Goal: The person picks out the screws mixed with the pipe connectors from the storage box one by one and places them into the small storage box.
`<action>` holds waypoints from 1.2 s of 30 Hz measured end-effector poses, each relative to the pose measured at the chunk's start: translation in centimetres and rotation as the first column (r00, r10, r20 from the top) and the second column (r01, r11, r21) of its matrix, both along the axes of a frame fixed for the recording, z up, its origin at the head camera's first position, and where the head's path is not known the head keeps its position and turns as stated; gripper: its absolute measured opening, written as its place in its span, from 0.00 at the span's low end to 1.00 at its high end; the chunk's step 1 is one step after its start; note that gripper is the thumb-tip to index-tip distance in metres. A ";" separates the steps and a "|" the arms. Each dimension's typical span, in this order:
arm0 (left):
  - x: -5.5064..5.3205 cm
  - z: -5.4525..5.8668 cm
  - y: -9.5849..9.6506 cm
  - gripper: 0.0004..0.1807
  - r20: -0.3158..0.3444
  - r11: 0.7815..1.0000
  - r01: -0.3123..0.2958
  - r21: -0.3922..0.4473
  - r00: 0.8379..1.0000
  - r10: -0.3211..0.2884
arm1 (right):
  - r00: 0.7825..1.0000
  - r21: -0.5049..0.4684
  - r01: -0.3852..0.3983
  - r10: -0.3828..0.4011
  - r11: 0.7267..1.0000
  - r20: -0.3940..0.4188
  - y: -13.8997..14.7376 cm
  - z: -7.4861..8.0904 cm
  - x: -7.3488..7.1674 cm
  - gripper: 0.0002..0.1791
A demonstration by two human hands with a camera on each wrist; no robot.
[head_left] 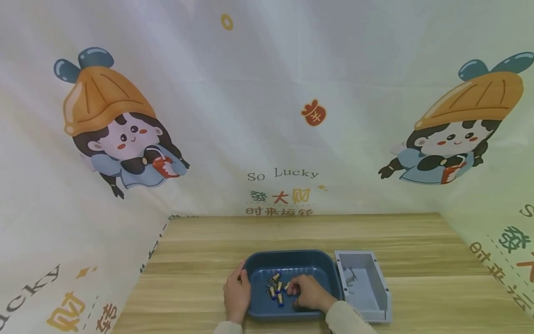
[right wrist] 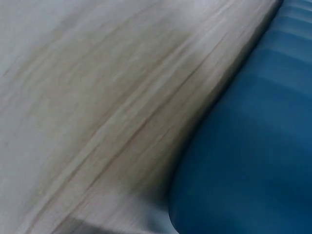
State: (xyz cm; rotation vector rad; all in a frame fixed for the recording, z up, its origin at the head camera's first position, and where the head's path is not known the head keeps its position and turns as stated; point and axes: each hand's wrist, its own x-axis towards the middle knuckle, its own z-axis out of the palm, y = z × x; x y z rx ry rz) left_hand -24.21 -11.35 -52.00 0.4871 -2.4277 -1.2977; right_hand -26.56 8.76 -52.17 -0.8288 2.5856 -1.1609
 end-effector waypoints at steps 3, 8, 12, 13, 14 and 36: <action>0.0 0.0 0.0 0.18 0.000 1.000 -0.001 -0.002 1.000 0.001 | 1.000 -0.003 0.001 -0.001 1.000 -0.002 -0.1 0.0 0.0 0.13; 0.0 0.0 0.0 0.18 0.001 1.000 0.001 -0.005 1.000 -0.001 | 1.000 -0.003 -0.004 0.004 1.000 -0.001 -0.1 -0.1 0.0 0.11; 0.0 -0.1 0.0 0.18 0.002 1.000 0.002 -0.005 1.000 -0.002 | 1.000 -0.003 -0.014 0.014 1.000 -0.013 -0.1 -0.2 0.0 0.10; 0.0 -0.1 0.0 0.18 0.003 1.000 0.001 -0.006 1.000 -0.001 | 1.000 -0.005 -0.017 0.017 1.000 -0.016 -0.1 -0.2 0.0 0.09; 0.0 -0.1 0.0 0.18 0.003 1.000 0.002 -0.007 1.000 -0.002 | 1.000 -0.007 -0.019 0.019 1.000 -0.014 -0.1 -0.3 0.0 0.09; 0.0 -0.1 0.1 0.18 -0.007 1.000 -0.003 -0.007 1.000 0.003 | 0.998 0.000 -0.068 0.068 0.998 -0.015 -0.2 -0.4 -0.2 0.07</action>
